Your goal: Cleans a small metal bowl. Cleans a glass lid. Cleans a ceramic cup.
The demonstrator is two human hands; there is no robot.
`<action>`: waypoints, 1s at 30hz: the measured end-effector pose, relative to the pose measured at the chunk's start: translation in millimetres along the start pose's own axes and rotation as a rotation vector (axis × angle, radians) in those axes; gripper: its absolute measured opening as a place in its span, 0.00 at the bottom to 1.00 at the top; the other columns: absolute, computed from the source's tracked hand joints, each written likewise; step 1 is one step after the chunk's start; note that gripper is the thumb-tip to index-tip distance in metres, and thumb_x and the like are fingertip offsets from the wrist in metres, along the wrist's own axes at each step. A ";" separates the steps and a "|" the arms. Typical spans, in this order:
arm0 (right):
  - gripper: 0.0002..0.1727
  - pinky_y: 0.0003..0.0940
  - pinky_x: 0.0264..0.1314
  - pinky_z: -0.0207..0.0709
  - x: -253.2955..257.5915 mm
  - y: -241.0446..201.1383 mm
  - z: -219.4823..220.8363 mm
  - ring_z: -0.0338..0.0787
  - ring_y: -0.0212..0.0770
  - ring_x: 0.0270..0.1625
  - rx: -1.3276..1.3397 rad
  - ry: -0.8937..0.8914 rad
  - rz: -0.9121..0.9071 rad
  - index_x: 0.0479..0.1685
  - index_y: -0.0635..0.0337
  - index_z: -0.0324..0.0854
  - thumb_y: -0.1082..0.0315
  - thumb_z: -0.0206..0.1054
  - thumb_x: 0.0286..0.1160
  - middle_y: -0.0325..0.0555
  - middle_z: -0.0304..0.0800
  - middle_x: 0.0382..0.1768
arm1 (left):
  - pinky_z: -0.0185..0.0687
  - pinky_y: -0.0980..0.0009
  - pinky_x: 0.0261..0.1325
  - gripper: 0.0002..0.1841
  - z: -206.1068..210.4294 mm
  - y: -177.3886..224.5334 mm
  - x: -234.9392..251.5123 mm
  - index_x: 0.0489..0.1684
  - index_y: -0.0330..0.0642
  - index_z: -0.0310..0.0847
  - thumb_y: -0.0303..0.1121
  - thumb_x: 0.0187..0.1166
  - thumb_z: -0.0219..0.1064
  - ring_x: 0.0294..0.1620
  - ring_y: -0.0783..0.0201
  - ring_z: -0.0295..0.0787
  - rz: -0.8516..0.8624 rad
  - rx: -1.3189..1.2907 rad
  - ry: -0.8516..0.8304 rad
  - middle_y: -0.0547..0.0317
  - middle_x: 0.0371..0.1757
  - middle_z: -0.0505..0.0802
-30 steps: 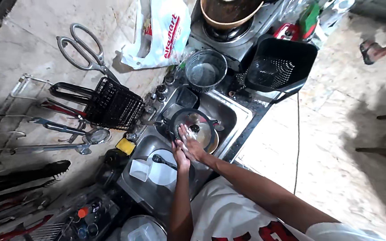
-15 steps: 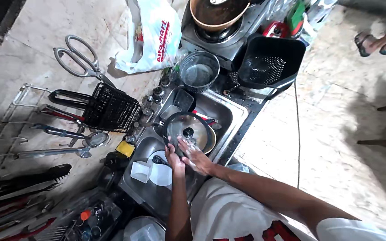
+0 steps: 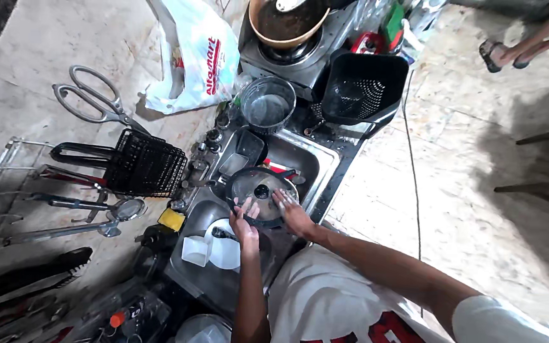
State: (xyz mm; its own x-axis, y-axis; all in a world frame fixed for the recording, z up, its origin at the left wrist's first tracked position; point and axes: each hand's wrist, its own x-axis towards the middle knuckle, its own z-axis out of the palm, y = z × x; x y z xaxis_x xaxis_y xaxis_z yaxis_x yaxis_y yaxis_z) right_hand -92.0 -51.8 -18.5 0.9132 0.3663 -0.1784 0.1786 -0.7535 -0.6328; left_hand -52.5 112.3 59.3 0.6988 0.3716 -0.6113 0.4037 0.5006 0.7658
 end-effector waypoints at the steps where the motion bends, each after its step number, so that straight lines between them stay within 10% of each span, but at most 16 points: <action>1: 0.43 0.51 0.97 0.49 -2.5 -2.5 0.4 0.56 0.56 0.95 -0.007 0.058 -0.052 0.91 0.70 0.56 0.76 0.66 0.70 0.62 0.56 0.92 | 0.93 0.51 0.50 0.22 2.9 1.6 -1.4 0.85 0.38 0.61 0.36 0.97 0.38 0.49 0.42 0.96 -0.005 0.012 -0.002 0.34 0.61 0.91; 4: 0.25 0.46 0.90 0.67 -2.6 -19.1 -10.1 0.73 0.50 0.87 -0.043 0.227 -0.283 0.81 0.64 0.74 0.78 0.47 0.88 0.54 0.75 0.84 | 0.88 0.61 0.46 0.18 13.3 2.3 0.4 0.77 0.36 0.70 0.33 0.95 0.46 0.45 0.56 0.91 0.018 0.121 0.029 0.43 0.56 0.92; 7: 0.19 0.48 0.73 0.84 6.8 -28.0 -38.8 0.87 0.52 0.75 -0.112 0.304 -0.391 0.72 0.64 0.81 0.74 0.51 0.90 0.54 0.86 0.73 | 0.82 0.57 0.61 0.21 21.4 14.1 1.0 0.76 0.35 0.72 0.38 0.93 0.54 0.61 0.55 0.84 0.006 0.227 0.043 0.42 0.67 0.85; 11: 0.12 0.56 0.42 0.90 31.2 -33.2 -84.3 0.97 0.58 0.44 -0.009 0.432 -0.195 0.52 0.65 0.89 0.68 0.62 0.82 0.58 0.95 0.44 | 0.77 0.55 0.76 0.35 25.5 12.5 14.0 0.90 0.40 0.57 0.58 0.94 0.38 0.76 0.55 0.79 0.077 0.371 -0.107 0.44 0.80 0.78; 14: 0.19 0.57 0.42 0.89 55.7 -22.3 -114.3 0.95 0.54 0.38 0.140 0.490 0.020 0.48 0.63 0.88 0.53 0.70 0.81 0.54 0.93 0.35 | 0.56 0.50 0.92 0.43 1.7 -16.3 50.1 0.97 0.45 0.38 0.56 0.89 0.55 0.94 0.53 0.53 0.247 0.572 -0.088 0.46 0.95 0.57; 16: 0.26 0.59 0.41 0.87 66.0 -14.5 -123.7 0.93 0.55 0.35 0.288 0.474 0.165 0.50 0.62 0.85 0.44 0.69 0.81 0.54 0.91 0.32 | 0.62 0.50 0.88 0.42 -14.8 -27.6 66.2 0.95 0.43 0.46 0.54 0.87 0.60 0.89 0.54 0.62 0.193 0.507 -0.055 0.45 0.91 0.65; 18: 0.29 0.61 0.37 0.85 71.9 -5.0 -126.4 0.91 0.55 0.32 0.412 0.451 0.264 0.50 0.60 0.84 0.38 0.69 0.78 0.55 0.89 0.30 | 0.86 0.57 0.65 0.28 -20.2 -28.2 71.3 0.81 0.38 0.65 0.46 0.90 0.59 0.61 0.59 0.89 0.076 0.269 -0.080 0.48 0.64 0.89; 20: 0.31 0.62 0.35 0.83 75.3 2.0 -119.5 0.89 0.56 0.30 0.453 0.468 0.335 0.50 0.60 0.84 0.36 0.71 0.74 0.56 0.88 0.29 | 0.90 0.57 0.58 0.20 -30.5 -27.9 67.5 0.77 0.34 0.63 0.37 0.94 0.52 0.51 0.53 0.93 0.021 0.047 -0.207 0.42 0.55 0.90; 23: 0.29 0.65 0.46 0.84 84.1 7.7 -105.6 0.92 0.62 0.43 0.361 0.543 0.385 0.61 0.60 0.81 0.43 0.71 0.78 0.60 0.91 0.41 | 0.88 0.49 0.66 0.22 -38.2 -24.9 54.4 0.85 0.38 0.57 0.37 0.96 0.42 0.64 0.41 0.90 0.000 -0.105 -0.333 0.34 0.72 0.85; 26: 0.24 0.63 0.69 0.79 91.7 18.1 -82.3 0.83 0.60 0.70 0.107 0.608 0.211 0.73 0.54 0.82 0.74 0.66 0.77 0.53 0.85 0.70 | 0.85 0.45 0.70 0.27 -40.3 -20.9 36.1 0.95 0.47 0.45 0.34 0.96 0.38 0.70 0.35 0.86 0.019 -0.162 -0.381 0.30 0.77 0.81; 30: 0.29 0.61 0.91 0.57 85.1 -2.3 -39.5 0.59 0.53 0.93 -0.035 0.377 -0.037 0.89 0.50 0.68 0.61 0.58 0.88 0.41 0.61 0.93 | 0.85 0.46 0.70 0.26 -35.2 -15.8 18.0 0.93 0.45 0.47 0.31 0.95 0.38 0.69 0.36 0.87 0.067 -0.169 -0.322 0.30 0.76 0.81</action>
State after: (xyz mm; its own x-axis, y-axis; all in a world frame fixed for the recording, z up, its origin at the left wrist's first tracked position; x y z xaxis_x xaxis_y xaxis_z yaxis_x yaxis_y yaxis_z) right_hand -0.2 -40.4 -2.5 0.9753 0.1721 0.1383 0.2208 -0.7637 -0.6066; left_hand -67.1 138.6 29.2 0.8813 0.1561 -0.4461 0.2665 0.6155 0.7417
